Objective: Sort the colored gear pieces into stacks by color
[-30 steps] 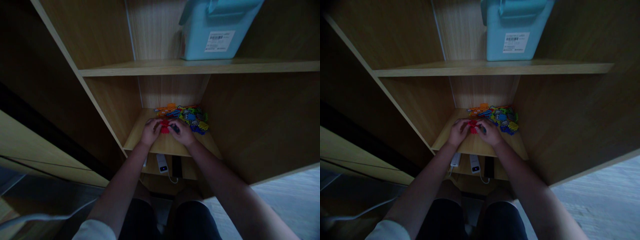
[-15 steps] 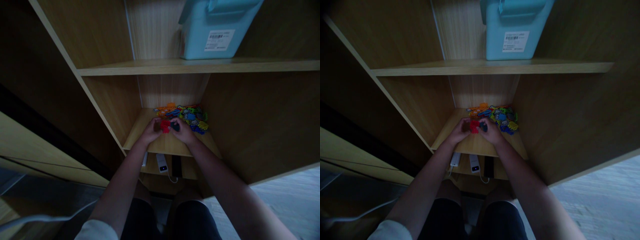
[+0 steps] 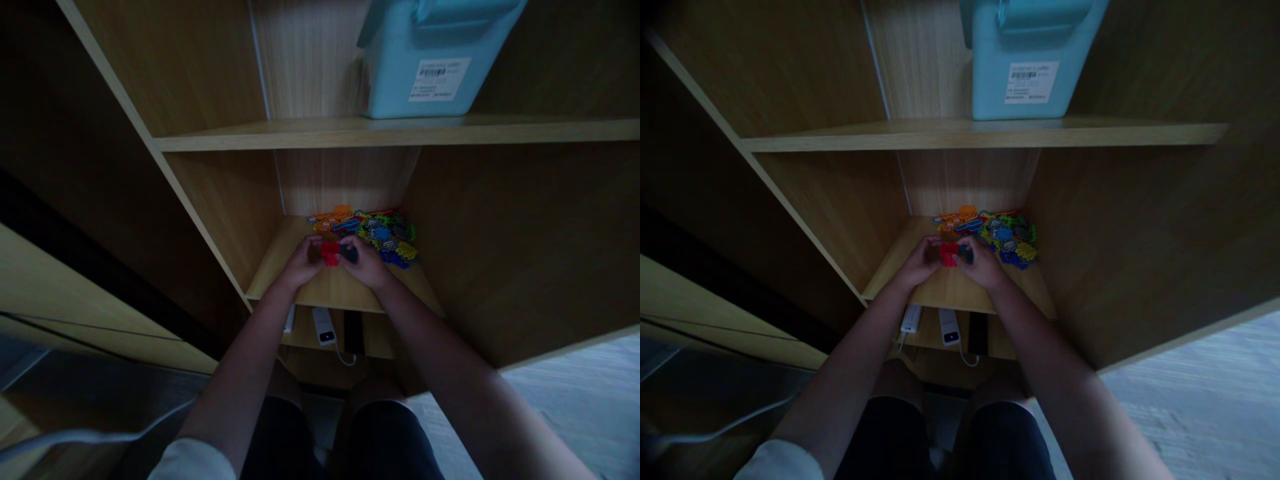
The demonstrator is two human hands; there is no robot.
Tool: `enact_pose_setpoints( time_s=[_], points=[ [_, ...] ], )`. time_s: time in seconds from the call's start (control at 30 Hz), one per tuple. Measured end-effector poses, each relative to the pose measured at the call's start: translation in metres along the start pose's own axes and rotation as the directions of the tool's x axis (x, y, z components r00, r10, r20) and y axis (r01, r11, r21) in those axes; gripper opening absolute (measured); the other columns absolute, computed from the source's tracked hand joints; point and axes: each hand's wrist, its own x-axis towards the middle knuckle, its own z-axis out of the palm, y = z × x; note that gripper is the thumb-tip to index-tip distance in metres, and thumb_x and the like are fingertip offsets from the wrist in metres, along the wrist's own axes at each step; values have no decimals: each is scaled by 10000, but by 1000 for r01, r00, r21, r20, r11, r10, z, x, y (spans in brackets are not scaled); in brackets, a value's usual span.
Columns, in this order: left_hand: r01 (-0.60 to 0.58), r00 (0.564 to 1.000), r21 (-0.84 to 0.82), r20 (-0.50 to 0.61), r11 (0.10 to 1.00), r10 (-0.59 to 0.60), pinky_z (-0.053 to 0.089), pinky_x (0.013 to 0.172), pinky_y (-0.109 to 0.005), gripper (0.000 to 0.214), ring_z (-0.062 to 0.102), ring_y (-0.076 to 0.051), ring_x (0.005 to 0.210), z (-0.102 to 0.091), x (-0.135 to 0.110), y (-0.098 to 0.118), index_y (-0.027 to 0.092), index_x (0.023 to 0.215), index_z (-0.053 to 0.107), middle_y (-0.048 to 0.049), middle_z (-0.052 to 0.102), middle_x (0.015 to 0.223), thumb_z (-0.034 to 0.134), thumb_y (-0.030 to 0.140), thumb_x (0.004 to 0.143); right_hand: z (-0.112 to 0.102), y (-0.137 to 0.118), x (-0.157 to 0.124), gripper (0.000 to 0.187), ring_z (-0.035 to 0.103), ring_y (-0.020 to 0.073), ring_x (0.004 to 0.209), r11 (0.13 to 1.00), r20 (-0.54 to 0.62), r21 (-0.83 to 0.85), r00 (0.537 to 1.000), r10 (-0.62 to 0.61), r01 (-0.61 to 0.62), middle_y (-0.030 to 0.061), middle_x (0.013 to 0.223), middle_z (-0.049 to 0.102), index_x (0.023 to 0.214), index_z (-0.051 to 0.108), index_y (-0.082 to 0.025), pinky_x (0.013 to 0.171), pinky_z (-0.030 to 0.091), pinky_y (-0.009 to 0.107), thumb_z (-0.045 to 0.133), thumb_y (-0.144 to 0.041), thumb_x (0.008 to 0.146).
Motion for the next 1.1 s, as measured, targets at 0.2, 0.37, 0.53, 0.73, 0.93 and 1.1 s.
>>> enact_pose_setpoints(
  time_s=[0.2, 0.37, 0.53, 0.73, 0.93, 1.1],
  points=[
    [6, 1000, 20, -3, 1000, -6, 475, 1197, -531, 603, 659, -308, 1312, 0, 0, 2, 219, 1358, 575, -153, 686, 1359, 874, 348, 851, 0, 0, 0, 317, 701, 261, 1043, 1000, 16, 2, 1000, 18, -18, 71, 1187, 752, 1228, 635, -281, 950, 571, 430, 734, -394, 948],
    [12, 1000, 43, -1, 999, -12, 473, 1196, -533, 580, 658, -299, 1306, 0, 0, 3, 217, 1354, 565, -152, 684, 1356, 853, 318, 860, 0, 0, -1, 315, 698, 254, 1033, 1000, 19, -2, 1000, 7, -7, 75, 1193, 747, 1234, 631, -278, 948, 568, 423, 721, -389, 954],
    [3, 1000, 38, -14, 999, -2, 468, 1199, -548, 584, 654, -307, 1311, 1, 0, 0, 219, 1349, 579, -154, 688, 1351, 866, 350, 858, -1, -2, -1, 327, 697, 256, 1065, 1000, 30, -8, 999, 25, -24, 82, 1233, 745, 1242, 629, -276, 985, 561, 431, 714, -418, 961],
    [11, 1000, 43, -18, 999, -10, 461, 1209, -546, 563, 662, -303, 1301, -1, 0, 0, 216, 1349, 583, -145, 701, 1340, 855, 345, 874, -12, -2, 3, 281, 652, 316, 1180, 984, -124, -157, 990, 61, -80, 120, 1202, 744, 1186, 681, -259, 1108, 501, 493, 565, -477, 1051],
    [14, 1000, 43, -10, 999, -13, 463, 1209, -541, 500, 660, -300, 1299, -2, 0, 5, 211, 1338, 584, -138, 699, 1337, 803, 296, 897, -23, 7, 3, 439, 505, 465, 1323, 764, -405, -400, 846, 347, -506, 273, 1341, 656, 1249, 720, -136, 1111, 373, 698, 447, -431, 1073],
    [35, 999, 47, -14, 998, -35, 458, 1214, -556, 486, 654, -303, 1313, -2, -1, 7, 214, 1331, 585, -141, 695, 1347, 778, 239, 886, -27, 24, 1, 511, 444, 528, 1396, 619, -482, -442, 754, 446, -649, 329, 1481, 565, 1298, 729, -89, 1074, 349, 793, 450, -441, 1055]
  ],
)
